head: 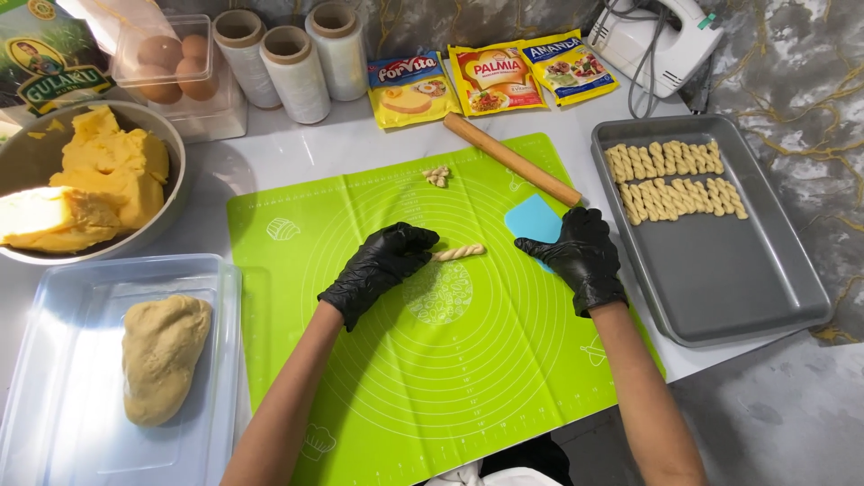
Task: Cutting strips of dough from a rolled sheet using a scraper, twisting them into shapes, and placing them on a baking tray.
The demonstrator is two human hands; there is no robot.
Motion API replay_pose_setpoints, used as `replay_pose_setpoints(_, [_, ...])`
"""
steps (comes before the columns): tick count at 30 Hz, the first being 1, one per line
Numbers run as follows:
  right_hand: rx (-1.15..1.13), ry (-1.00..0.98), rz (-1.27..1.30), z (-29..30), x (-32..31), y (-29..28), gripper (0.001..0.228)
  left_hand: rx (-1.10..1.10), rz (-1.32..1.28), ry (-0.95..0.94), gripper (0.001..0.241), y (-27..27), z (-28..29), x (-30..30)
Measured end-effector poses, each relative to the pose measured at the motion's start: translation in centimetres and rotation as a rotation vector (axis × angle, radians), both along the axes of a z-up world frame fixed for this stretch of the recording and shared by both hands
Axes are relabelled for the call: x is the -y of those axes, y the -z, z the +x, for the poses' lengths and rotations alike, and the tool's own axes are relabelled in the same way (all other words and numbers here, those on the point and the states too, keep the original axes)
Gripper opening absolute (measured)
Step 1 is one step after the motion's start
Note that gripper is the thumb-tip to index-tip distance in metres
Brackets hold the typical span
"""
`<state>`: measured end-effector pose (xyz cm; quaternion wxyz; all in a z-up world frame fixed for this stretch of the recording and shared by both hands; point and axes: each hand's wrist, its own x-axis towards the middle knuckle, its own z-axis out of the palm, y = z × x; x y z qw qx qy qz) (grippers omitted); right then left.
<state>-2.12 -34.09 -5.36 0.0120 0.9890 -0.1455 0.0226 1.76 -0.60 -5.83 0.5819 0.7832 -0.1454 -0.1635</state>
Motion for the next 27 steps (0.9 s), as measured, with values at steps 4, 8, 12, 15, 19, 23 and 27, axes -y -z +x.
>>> replay_pose_setpoints(4, [-0.101,0.046,0.088,0.6,0.5,0.3,0.109,-0.024,-0.043,-0.018,0.036,-2.1,-1.1,0.1])
replay_pose_setpoints(8, [-0.116,0.085,0.213,1.6,0.1,-0.5,0.116,-0.039,0.027,-0.024,0.036,-2.1,-0.8,0.2])
replay_pose_setpoints(12, [-0.116,0.081,0.339,0.9,-0.2,-3.7,0.116,-0.055,0.051,-0.031,0.036,-2.0,-0.7,0.3])
replay_pose_setpoints(15, [-0.163,0.16,0.449,0.5,-0.9,-5.9,0.093,-0.021,0.015,-0.008,0.034,-1.7,-0.6,0.0])
replay_pose_setpoints(19, [-0.115,0.082,0.532,-0.6,0.0,-2.5,0.074,0.029,0.039,0.029,0.033,-2.9,-1.1,-0.8])
replay_pose_setpoints(23, [-0.084,-0.143,0.397,-1.7,-0.7,-1.4,0.069,0.077,0.111,0.051,0.032,-2.5,-0.9,-1.1])
replay_pose_setpoints(27, [-0.017,-0.227,0.396,-3.3,-6.1,-7.7,0.064,0.099,0.235,0.03,0.032,-1.5,-0.5,-0.5])
